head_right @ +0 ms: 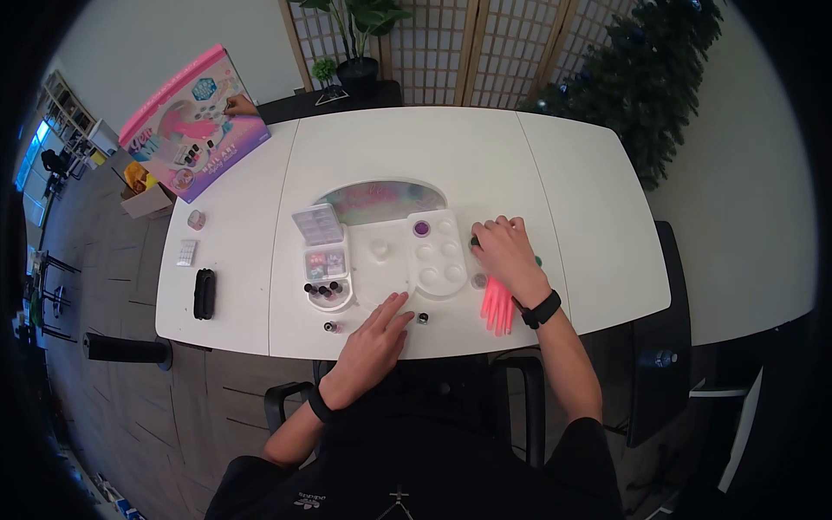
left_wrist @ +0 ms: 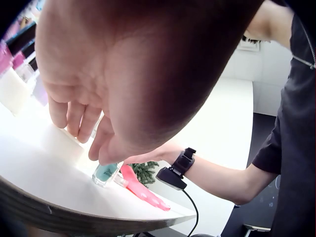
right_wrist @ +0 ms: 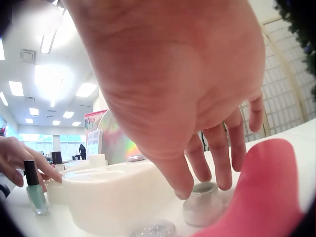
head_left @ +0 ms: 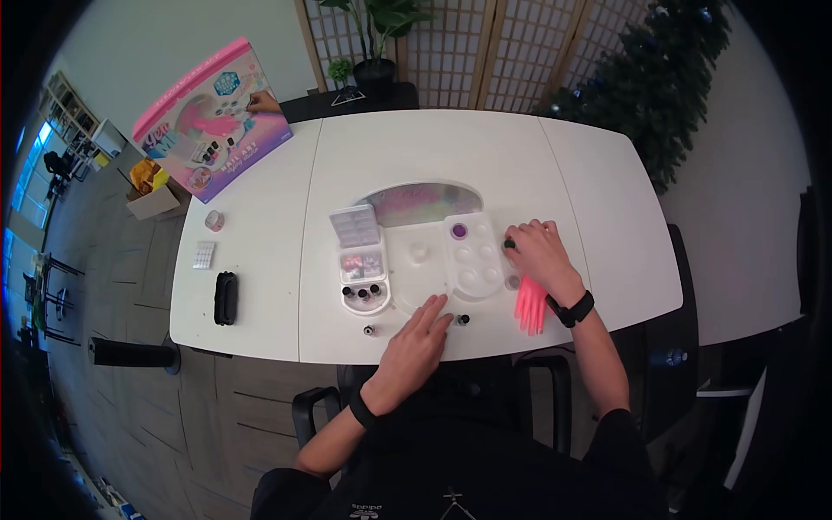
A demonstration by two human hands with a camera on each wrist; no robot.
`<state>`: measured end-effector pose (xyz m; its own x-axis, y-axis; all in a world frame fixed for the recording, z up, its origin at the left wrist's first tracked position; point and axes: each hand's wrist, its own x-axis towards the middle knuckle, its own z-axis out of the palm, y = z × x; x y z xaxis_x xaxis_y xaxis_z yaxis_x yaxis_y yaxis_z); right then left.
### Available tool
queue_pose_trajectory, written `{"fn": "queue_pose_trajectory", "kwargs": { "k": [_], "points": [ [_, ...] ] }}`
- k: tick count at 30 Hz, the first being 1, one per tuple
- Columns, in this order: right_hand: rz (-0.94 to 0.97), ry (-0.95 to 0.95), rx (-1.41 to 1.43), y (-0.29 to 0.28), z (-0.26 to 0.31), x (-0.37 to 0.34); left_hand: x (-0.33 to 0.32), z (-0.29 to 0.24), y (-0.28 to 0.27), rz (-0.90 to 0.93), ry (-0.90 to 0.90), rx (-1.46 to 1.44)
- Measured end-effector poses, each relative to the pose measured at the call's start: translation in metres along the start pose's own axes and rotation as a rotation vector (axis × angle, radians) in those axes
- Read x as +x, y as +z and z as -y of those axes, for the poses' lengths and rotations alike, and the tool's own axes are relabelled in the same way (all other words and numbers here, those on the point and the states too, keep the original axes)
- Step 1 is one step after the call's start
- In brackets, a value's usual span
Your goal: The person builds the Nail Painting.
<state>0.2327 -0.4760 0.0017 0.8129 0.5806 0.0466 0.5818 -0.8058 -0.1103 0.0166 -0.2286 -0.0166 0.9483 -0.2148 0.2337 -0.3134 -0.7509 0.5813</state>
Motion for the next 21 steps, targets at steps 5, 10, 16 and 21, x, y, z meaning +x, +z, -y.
{"fn": "queue_pose_trajectory", "kwargs": {
  "k": [5, 10, 16, 21],
  "points": [
    [-0.133, -0.022, 0.114, -0.015, 0.004, 0.004, 0.000, 0.000, -0.001, 0.005, 0.000, 0.001],
    [-0.182, -0.164, 0.169, -0.033, 0.027, 0.016, 0.000, -0.001, -0.002, 0.005, -0.002, -0.018],
    [-0.170, -0.195, 0.041, -0.018, 0.039, 0.029, 0.000, -0.001, -0.002, 0.019, -0.006, -0.001],
    [-0.172, -0.180, 0.031, -0.015, 0.041, 0.028, 0.002, 0.000, -0.004, 0.027, 0.021, 0.027]
  ]
}}
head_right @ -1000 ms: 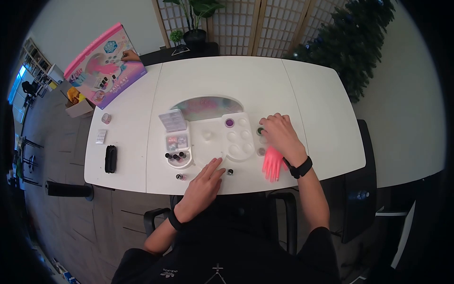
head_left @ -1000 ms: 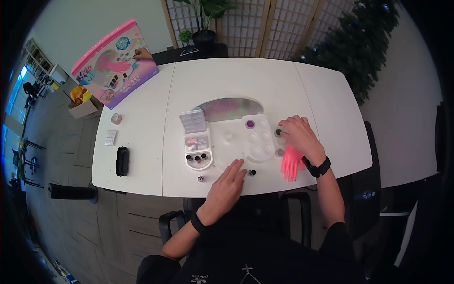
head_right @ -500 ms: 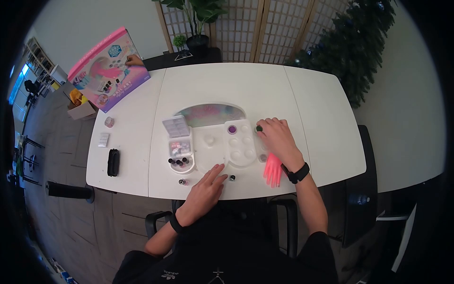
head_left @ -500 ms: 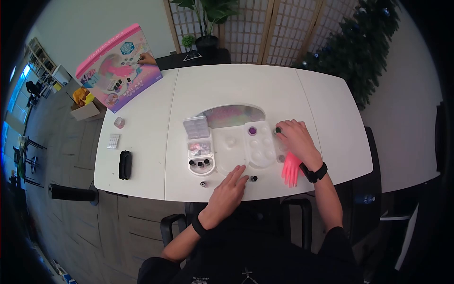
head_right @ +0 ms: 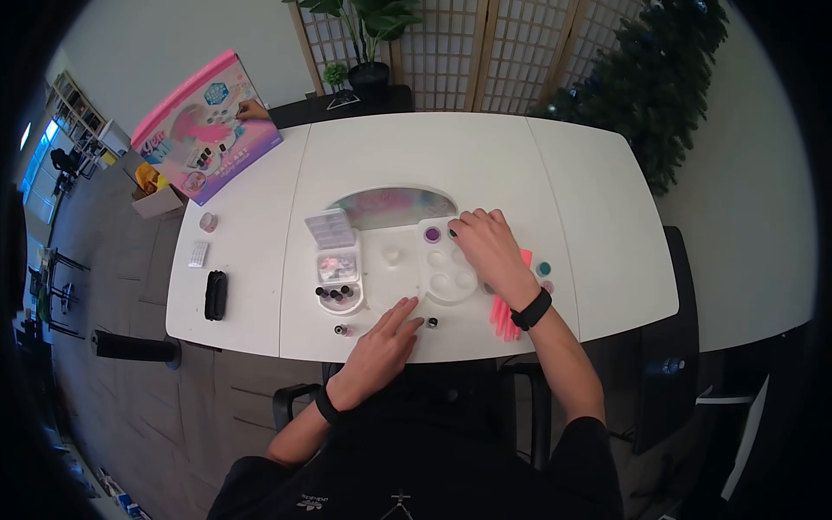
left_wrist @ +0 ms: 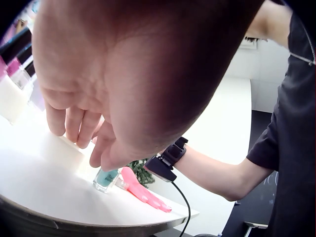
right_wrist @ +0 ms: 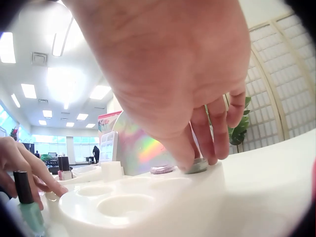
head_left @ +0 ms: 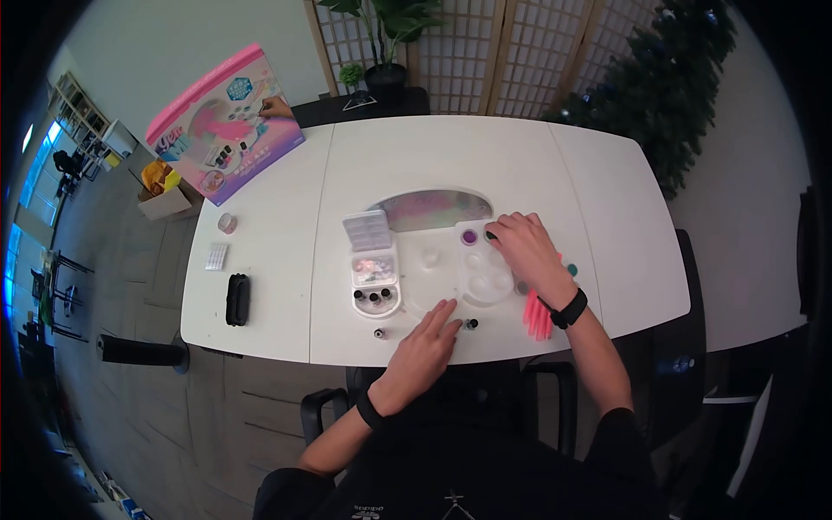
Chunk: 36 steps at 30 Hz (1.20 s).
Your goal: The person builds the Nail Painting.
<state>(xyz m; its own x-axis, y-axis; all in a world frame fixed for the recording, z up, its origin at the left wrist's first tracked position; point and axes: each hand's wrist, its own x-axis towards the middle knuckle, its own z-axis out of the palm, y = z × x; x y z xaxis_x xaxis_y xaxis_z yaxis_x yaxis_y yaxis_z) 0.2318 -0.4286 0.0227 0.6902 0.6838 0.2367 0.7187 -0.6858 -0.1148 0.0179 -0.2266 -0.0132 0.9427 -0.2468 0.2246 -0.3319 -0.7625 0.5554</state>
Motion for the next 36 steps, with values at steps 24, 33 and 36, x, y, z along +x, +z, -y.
{"fn": "queue_pose_trajectory", "kwargs": {
  "k": [24, 33, 36],
  "points": [
    [0.065, 0.481, 0.175, -0.070, -0.080, -0.102, 0.009, -0.003, -0.007, 0.055, -0.029, -0.003],
    [0.167, 0.602, 0.009, -0.031, -0.083, -0.128, 0.012, -0.006, -0.010, 0.041, 0.010, 0.053],
    [0.239, 0.699, 0.109, -0.047, -0.073, -0.130, 0.011, -0.005, -0.009, 0.039, 0.019, 0.061]
  ]
}}
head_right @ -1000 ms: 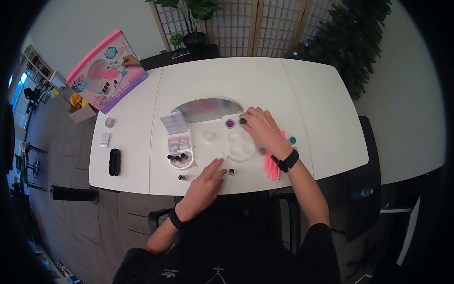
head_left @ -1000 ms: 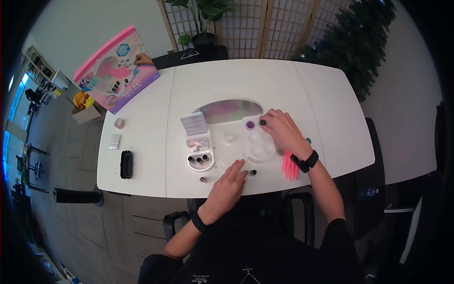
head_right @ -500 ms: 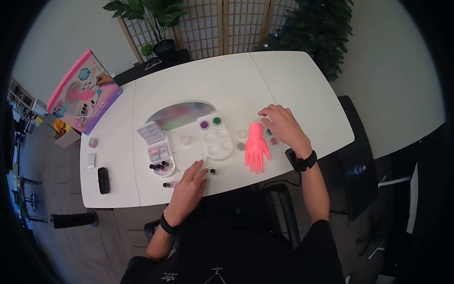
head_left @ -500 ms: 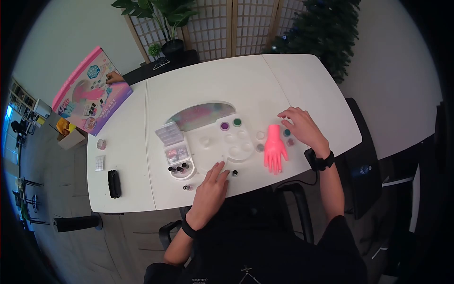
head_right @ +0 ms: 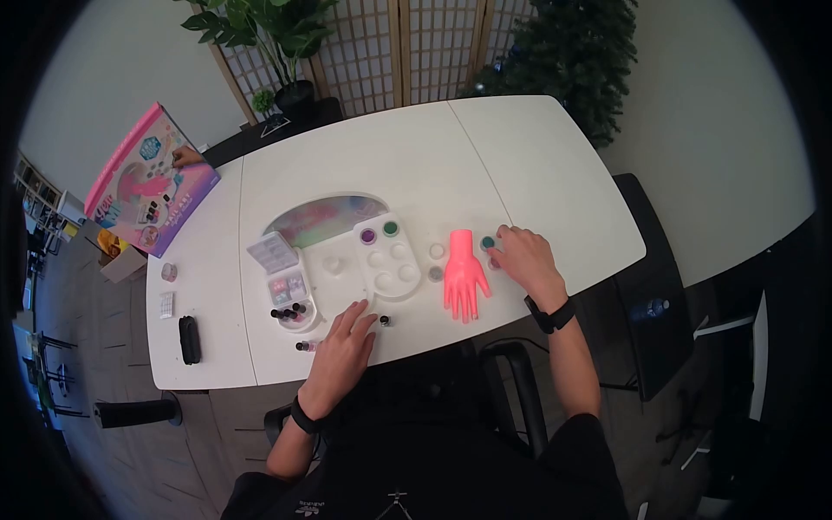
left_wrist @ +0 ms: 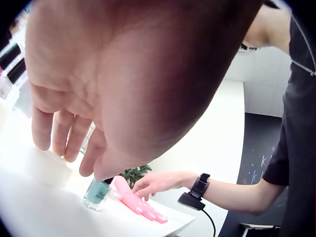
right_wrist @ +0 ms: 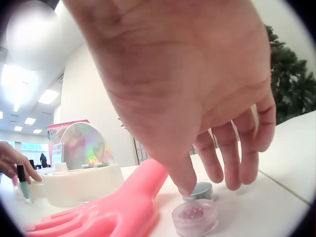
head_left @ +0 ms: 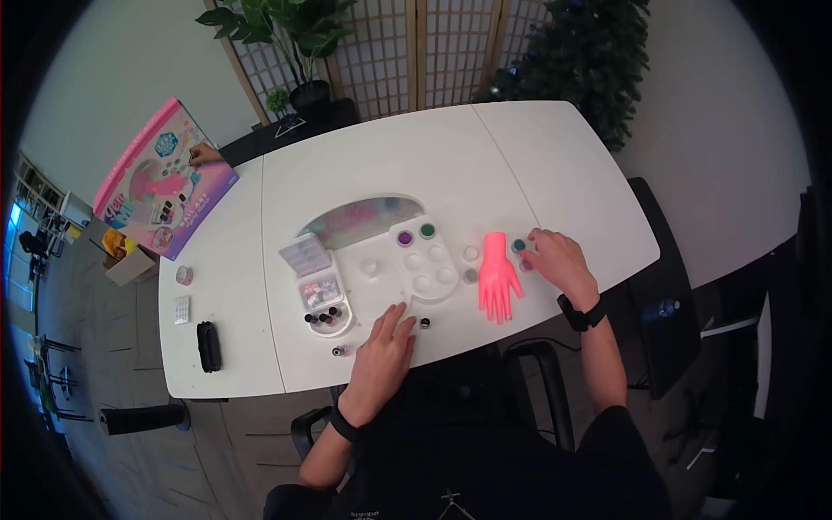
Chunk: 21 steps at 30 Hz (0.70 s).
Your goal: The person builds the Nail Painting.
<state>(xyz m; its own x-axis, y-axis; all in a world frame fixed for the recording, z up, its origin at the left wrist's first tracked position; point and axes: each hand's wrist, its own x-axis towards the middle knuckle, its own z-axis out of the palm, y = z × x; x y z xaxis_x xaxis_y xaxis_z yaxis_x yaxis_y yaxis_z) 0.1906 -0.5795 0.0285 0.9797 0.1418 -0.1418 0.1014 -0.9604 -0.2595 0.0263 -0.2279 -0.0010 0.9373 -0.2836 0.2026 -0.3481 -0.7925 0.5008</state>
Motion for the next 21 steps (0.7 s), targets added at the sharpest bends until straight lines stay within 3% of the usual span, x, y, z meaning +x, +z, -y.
{"fn": "queue_pose_trajectory", "kwargs": {
  "k": [10, 15, 18, 21],
  "points": [
    [-0.088, -0.164, 0.013, 0.014, -0.003, -0.024, -0.003, 0.000, 0.003, -0.017, 0.002, -0.017],
    [-0.158, -0.292, 0.181, -0.024, 0.049, -0.028, -0.003, -0.002, 0.003, -0.015, -0.034, -0.038],
    [-0.187, -0.560, 0.214, -0.019, 0.091, -0.016, -0.002, -0.003, 0.003, -0.014, -0.049, -0.053],
    [-0.125, -0.687, 0.162, 0.002, 0.128, 0.001, -0.004, -0.001, 0.004, -0.023, -0.054, -0.070]
  ]
}}
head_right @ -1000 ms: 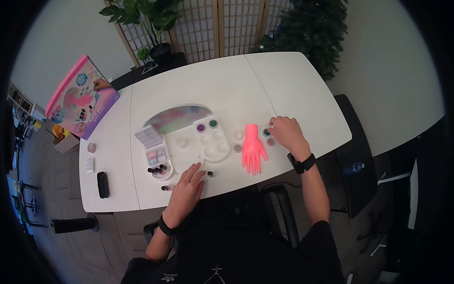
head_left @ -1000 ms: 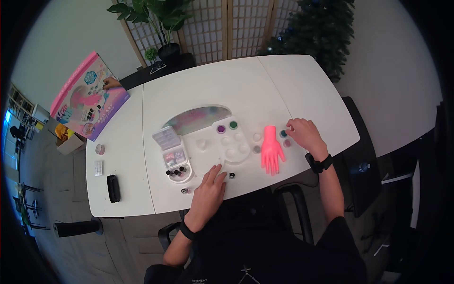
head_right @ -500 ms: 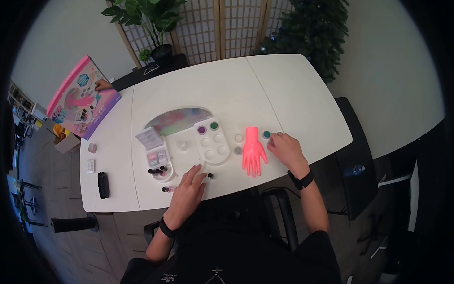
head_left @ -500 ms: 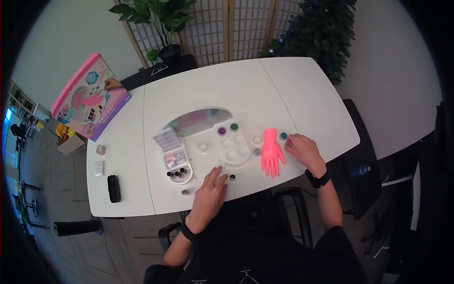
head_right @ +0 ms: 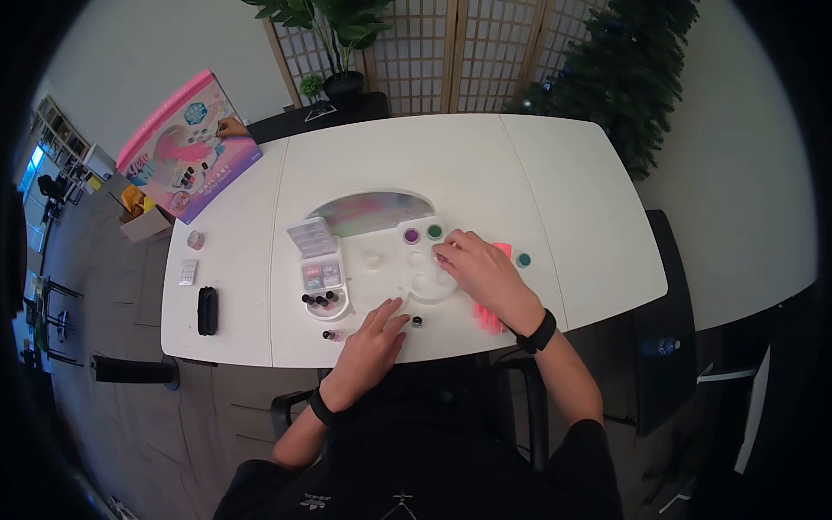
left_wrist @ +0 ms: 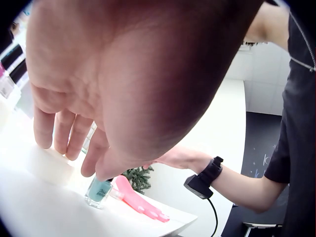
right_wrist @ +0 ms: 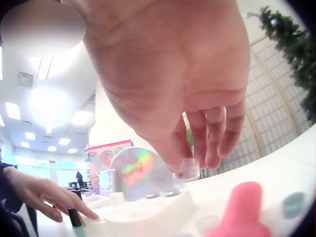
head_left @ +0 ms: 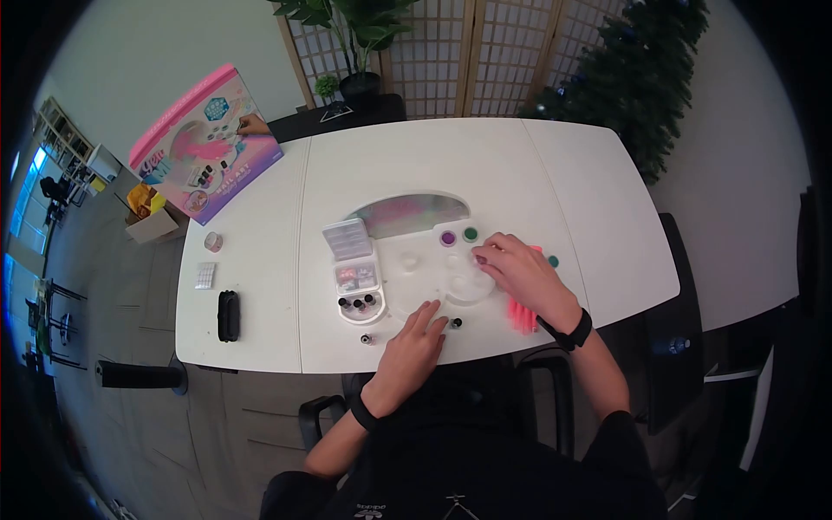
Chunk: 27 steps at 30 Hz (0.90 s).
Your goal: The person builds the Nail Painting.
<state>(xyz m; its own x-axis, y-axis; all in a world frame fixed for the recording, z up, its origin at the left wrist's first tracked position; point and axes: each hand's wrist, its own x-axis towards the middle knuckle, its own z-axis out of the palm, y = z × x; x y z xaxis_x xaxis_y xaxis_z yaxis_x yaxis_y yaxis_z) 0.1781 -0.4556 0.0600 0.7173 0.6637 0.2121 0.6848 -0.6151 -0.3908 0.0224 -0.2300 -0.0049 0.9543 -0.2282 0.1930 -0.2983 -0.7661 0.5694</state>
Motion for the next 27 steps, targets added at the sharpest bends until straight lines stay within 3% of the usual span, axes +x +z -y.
{"fn": "queue_pose_trajectory", "kwargs": {
  "k": [4, 16, 19, 22, 27],
  "points": [
    [0.046, -0.086, -0.013, 0.029, 0.006, 0.024, -0.002, 0.001, 0.003, -0.016, 0.002, -0.001],
    [0.125, -0.115, -0.118, 0.036, 0.010, 0.032, -0.001, 0.002, 0.001, -0.012, 0.019, 0.016],
    [0.068, -0.088, -0.052, 0.037, 0.011, 0.030, 0.000, 0.000, -0.001, -0.001, 0.012, 0.014],
    [-0.118, -0.082, 0.043, 0.021, 0.006, 0.012, 0.001, 0.000, -0.002, 0.011, 0.002, 0.008],
    [-0.131, 0.319, -0.053, -0.026, -0.060, -0.038, 0.002, -0.002, -0.003, 0.023, -0.002, 0.026]
  ]
}}
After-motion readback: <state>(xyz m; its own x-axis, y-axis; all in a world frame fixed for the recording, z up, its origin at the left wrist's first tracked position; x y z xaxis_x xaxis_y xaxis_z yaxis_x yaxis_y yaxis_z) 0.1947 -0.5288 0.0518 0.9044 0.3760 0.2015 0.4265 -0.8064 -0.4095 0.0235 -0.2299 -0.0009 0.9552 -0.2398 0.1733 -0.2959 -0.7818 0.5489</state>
